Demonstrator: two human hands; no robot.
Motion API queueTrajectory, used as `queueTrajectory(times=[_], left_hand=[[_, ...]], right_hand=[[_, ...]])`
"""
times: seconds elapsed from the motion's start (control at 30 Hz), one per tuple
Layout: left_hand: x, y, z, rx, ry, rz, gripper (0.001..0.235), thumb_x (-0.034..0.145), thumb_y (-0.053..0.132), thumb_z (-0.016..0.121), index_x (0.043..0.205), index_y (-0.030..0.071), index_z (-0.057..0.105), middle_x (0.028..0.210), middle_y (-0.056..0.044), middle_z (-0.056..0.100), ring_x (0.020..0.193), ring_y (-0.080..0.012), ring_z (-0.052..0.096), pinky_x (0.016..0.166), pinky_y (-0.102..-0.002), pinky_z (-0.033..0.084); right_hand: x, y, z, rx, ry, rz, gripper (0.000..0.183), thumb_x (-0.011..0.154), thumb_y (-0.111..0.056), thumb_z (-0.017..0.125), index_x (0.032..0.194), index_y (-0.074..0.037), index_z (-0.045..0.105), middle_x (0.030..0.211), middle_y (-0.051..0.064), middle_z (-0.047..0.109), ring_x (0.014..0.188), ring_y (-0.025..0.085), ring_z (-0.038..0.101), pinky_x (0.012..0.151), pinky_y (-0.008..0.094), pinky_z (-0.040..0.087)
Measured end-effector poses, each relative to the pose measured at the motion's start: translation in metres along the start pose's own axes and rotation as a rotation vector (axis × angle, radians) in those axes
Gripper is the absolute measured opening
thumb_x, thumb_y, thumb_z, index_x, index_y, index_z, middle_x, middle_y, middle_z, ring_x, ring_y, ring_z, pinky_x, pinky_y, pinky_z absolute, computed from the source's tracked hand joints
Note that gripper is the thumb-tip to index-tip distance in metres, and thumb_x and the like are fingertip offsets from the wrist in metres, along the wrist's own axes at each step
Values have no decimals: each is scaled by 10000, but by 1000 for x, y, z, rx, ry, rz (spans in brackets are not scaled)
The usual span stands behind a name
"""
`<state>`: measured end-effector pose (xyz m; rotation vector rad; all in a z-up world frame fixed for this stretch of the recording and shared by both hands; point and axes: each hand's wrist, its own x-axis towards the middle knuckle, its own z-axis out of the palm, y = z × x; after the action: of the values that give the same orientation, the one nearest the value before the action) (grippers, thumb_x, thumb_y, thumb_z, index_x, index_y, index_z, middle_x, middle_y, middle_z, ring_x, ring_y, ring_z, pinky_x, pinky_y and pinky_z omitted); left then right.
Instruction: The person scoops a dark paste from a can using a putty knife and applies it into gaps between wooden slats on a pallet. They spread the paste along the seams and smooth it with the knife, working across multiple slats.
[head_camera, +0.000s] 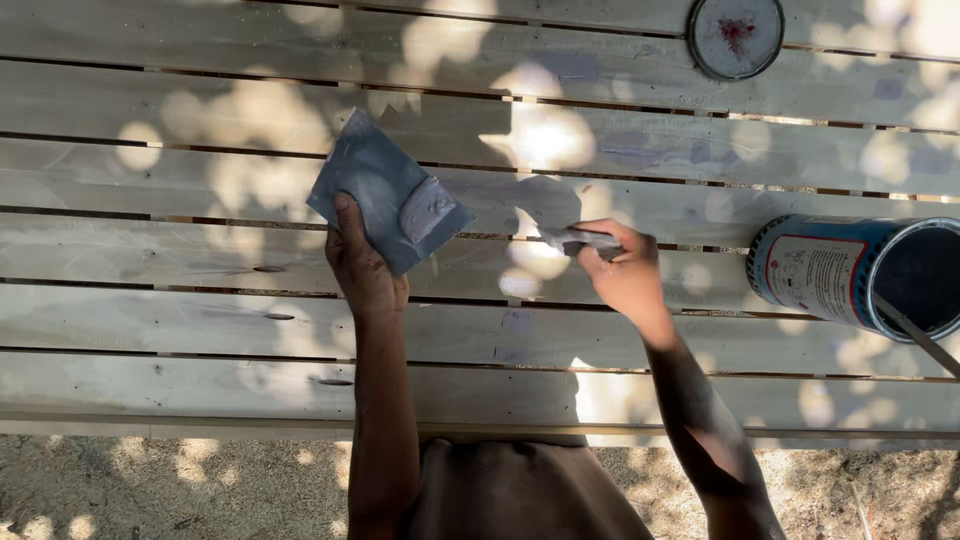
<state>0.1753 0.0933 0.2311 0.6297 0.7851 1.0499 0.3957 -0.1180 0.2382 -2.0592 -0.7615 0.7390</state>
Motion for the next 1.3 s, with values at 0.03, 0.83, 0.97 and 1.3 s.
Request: queueTrajectory(times=[0.03,0.83,0.97,1.3], left_hand=[[9,6,-13,-3,-2,-3,517,1064,381,646,1357,-36,559,1266,-122,659,1143,-216,674,1007,-392,603],[72,-62,-152,-44,301,-339,419,1085,330,615,1308,-23,581,1167,-116,708,1040,-197,720,929,-362,609],[76,-60,-150,-7,333,-366,404,1094,338,611,1295,-11,587,1149,-115,713,1012,-203,718,908,-373,603],[91,-52,-149,99,431,-418,543,1028,389,584,1390,-12,526,1232,-119,685,1112,-217,690,970,-380,587]], right_hand=[[23,14,3,29,65,-150,296,854,-30,706,1144,-76,746,918,93,773,800,114,712,732,244,553],[296,70,109,-725,296,-570,275,867,-10,682,1099,-104,795,1089,52,779,963,249,739,816,379,583],[293,68,104,-684,324,-568,231,798,-21,694,989,-101,796,1000,66,784,892,254,731,752,376,594],[337,91,109,-682,377,-584,117,928,-61,804,1044,-75,801,1077,70,789,1010,221,730,861,371,569]])
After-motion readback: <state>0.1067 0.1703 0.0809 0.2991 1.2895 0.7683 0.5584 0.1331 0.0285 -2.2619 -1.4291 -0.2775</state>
